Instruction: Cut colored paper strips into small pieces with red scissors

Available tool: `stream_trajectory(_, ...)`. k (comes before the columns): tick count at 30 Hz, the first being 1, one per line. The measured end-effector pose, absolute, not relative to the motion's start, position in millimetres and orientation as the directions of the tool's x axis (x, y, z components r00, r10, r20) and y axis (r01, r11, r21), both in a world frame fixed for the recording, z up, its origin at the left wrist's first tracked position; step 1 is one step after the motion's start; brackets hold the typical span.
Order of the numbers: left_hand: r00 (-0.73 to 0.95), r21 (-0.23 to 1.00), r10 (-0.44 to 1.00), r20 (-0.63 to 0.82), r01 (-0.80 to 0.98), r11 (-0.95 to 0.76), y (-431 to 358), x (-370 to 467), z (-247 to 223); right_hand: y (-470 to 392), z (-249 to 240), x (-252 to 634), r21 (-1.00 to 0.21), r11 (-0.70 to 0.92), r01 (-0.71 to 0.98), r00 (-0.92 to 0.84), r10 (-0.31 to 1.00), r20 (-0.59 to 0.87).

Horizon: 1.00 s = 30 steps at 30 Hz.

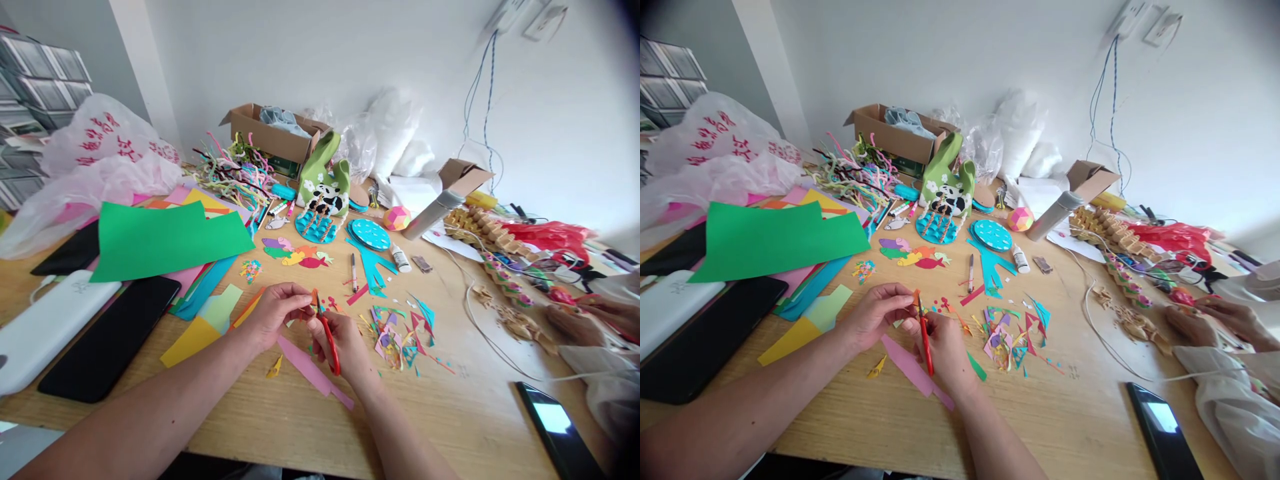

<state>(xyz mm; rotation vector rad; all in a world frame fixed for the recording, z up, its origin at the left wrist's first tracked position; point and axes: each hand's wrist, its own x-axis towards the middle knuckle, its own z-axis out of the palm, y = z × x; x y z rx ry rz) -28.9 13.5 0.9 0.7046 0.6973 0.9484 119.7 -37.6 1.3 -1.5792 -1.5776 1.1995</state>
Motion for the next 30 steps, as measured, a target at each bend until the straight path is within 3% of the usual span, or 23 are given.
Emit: stream_trajectory(30, 0.379, 0.838, 0.894, -0.238, -0.386, 0.387, 14.6, -28.4, 0.2, -38.2, 2.5, 119.8, -0.858, -0.13, 0.497, -0.113, 0.971, -0.212)
